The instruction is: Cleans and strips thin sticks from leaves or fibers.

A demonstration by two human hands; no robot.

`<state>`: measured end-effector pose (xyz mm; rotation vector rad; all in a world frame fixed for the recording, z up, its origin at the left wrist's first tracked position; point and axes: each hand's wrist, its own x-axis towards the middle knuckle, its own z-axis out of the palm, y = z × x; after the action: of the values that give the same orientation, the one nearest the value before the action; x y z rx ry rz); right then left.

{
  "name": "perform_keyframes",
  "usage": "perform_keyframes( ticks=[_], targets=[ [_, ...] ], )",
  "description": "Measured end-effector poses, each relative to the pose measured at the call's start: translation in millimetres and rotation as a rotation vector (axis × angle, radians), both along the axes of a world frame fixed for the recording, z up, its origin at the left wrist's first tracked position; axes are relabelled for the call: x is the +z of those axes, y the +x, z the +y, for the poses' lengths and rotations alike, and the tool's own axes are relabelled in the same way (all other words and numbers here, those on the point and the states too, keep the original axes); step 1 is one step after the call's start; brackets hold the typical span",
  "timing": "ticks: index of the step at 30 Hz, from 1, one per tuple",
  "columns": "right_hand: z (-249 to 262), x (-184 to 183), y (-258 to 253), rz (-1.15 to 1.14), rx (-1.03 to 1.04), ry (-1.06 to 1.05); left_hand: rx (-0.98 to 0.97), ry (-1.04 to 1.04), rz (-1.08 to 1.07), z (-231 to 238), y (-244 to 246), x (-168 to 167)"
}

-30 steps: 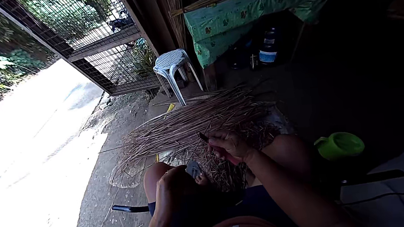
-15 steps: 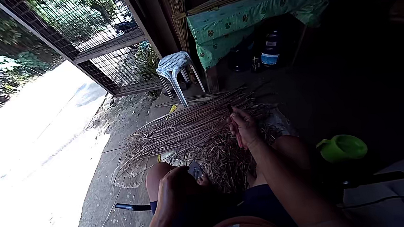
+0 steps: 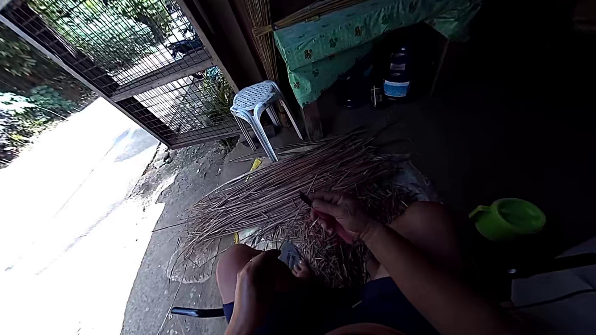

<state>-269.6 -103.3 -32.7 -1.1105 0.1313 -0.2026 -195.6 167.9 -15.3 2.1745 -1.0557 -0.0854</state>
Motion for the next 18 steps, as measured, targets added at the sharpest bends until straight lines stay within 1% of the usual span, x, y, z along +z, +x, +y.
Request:
perform_keyframes(
  ticks=[4,8,12,14,15,16,18],
  targets=[
    [-22,3,1,-0.008,-0.135,0.013,-0.033,-0.023,-0.011,4,1,-2],
    [-21,1,5,-0.002,-0.252,-0.03,-0.037,-0.016,-0.03,0,0,2],
    [-20,-2,10,0.041,-0.461,-0.053,-0.027,0.031,-0.025,-10,-3,11],
    [-34,-2,10,0.09,-0.616,-0.024,-0.005,0.066,-0.023,-8,-1,11],
    [-43,-1,8,0.09,-0.647,-0.01,0.007,0.084,-0.017,-4,0,9],
    [-48,1,5,0.075,-0.619,-0.002,0.016,0.094,-0.013,-1,2,8],
    [-44,8,0,0.027,-0.433,0.01,0.028,0.101,0.003,3,5,4]
  ],
)
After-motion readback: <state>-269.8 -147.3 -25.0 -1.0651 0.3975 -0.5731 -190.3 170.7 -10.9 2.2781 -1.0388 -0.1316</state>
